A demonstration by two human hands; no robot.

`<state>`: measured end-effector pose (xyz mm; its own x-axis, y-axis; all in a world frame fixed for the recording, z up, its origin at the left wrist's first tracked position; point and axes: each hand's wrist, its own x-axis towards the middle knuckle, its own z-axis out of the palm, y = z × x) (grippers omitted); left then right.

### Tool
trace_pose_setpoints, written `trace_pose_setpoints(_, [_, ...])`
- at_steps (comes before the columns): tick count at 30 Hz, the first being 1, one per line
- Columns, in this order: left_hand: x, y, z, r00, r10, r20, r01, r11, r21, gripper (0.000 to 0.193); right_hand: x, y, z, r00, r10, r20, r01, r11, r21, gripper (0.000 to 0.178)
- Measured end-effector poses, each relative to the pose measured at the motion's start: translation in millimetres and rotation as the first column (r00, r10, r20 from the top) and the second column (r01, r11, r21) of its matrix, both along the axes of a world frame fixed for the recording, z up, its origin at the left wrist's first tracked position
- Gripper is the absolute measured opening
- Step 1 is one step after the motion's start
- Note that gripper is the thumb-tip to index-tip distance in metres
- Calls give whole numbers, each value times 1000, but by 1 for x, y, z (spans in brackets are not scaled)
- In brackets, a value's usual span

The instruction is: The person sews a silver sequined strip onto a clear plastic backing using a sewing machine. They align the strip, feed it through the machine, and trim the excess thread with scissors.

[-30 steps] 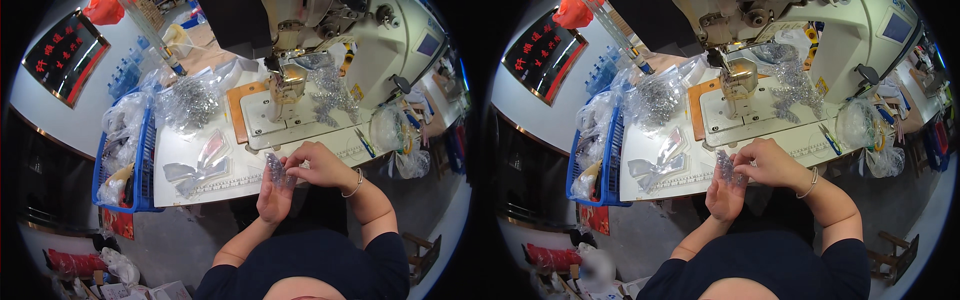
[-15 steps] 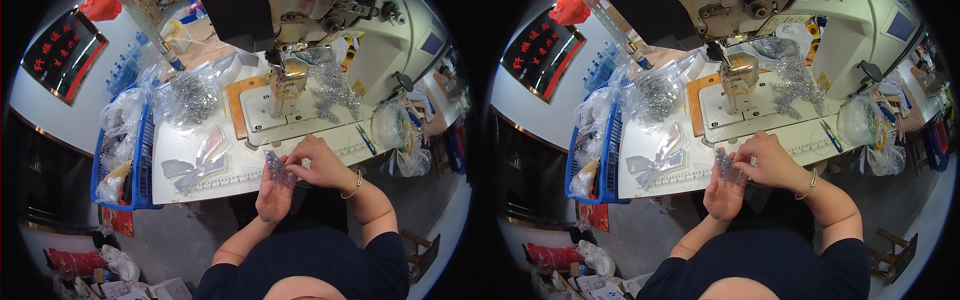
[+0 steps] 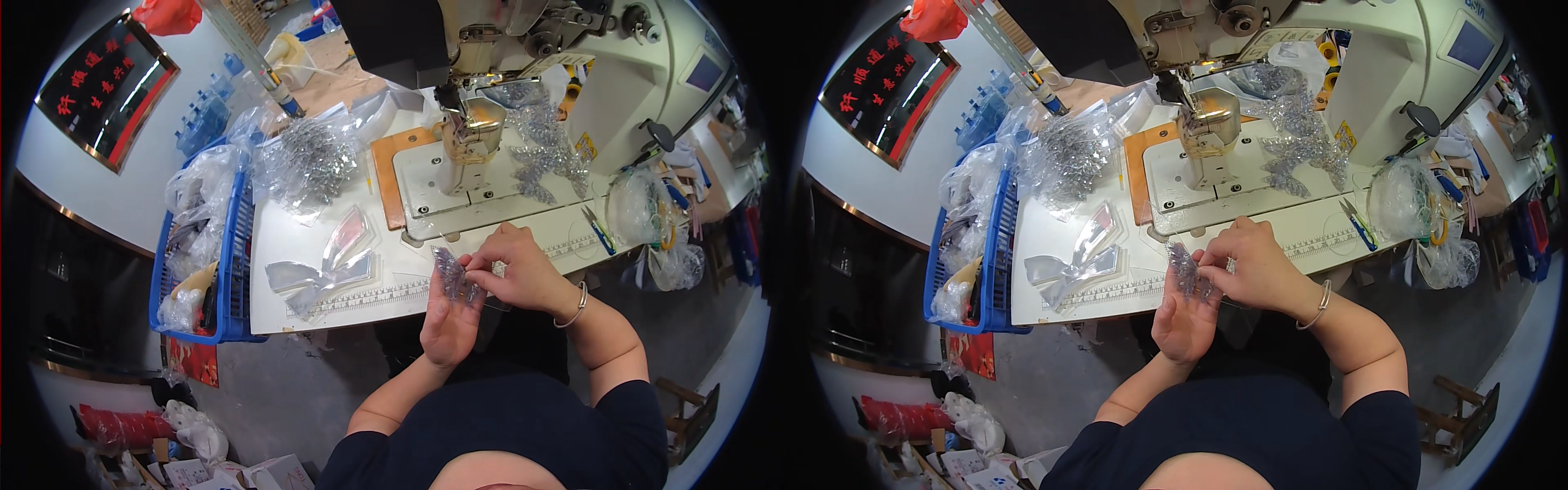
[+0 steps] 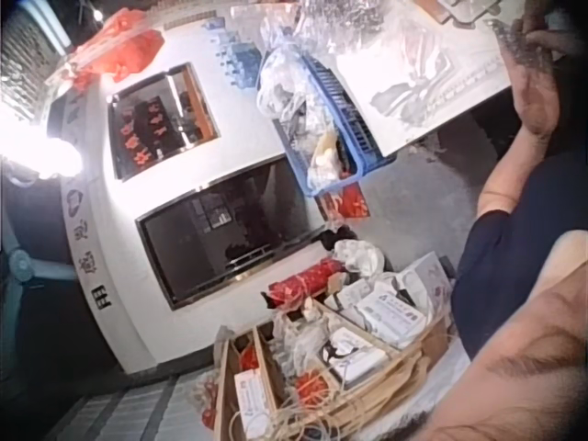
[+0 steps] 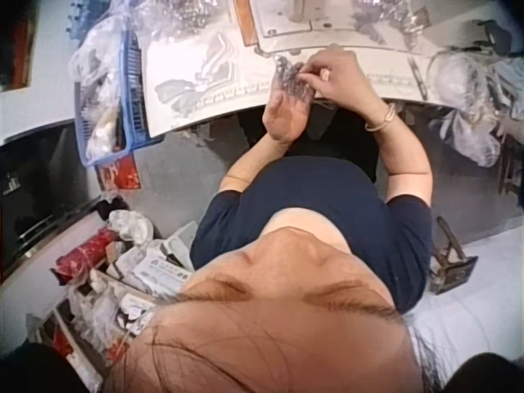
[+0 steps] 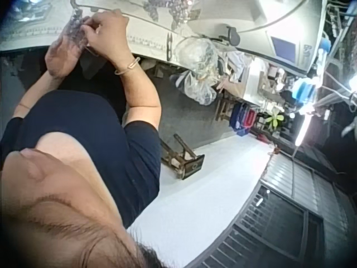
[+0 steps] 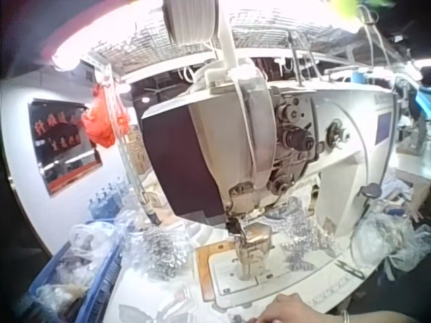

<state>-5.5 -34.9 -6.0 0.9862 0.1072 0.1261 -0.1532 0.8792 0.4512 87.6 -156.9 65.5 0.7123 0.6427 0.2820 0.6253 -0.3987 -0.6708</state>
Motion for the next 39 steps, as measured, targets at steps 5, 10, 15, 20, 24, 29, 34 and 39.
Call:
trace_pose_setpoints(5, [0, 0, -1, 1000, 0, -14, 0, 1000, -20, 79, -1, 1, -3, 1000, -10, -1, 10, 1000, 12, 8])
trace_pose_setpoints(10, [0, -1, -4, 1000, 7, -26, -8, 999, -43, 78, -4, 2, -1, 1000, -15, 25, 15, 1000, -10, 8])
trace_pose_setpoints(15, [-1, -1, -2, 999, 10, -37, -12, 999, -51, 78, -3, 2, -5, 999, -5, 45, 5, 1000, -11, 8])
trace_pose_setpoints(20, [-1, 0, -5, 1000, 6, -22, -7, 998, -59, 77, -5, 3, -5, 998, -7, 63, 7, 1000, -10, 8])
trace_pose_setpoints(24, [-1, -1, -4, 999, 10, -32, -12, 998, -66, 76, -8, 5, -7, 992, -43, 119, 45, 999, -14, 8])
trace_pose_setpoints(29, [1, -1, -5, 996, 55, -76, -52, 998, 37, 62, -14, 12, -14, 957, -85, 278, 80, 996, 29, 5])
trace_pose_setpoints(34, [6, -1, -11, 990, 100, -100, -103, 994, -24, 46, -22, 17, -18, 929, -110, 354, 92, 994, 67, 10])
trace_pose_setpoints(39, [7, 3, -17, 974, 153, -165, -153, 988, 11, 41, -27, 16, -21, 931, -140, 338, 115, 989, 95, 18])
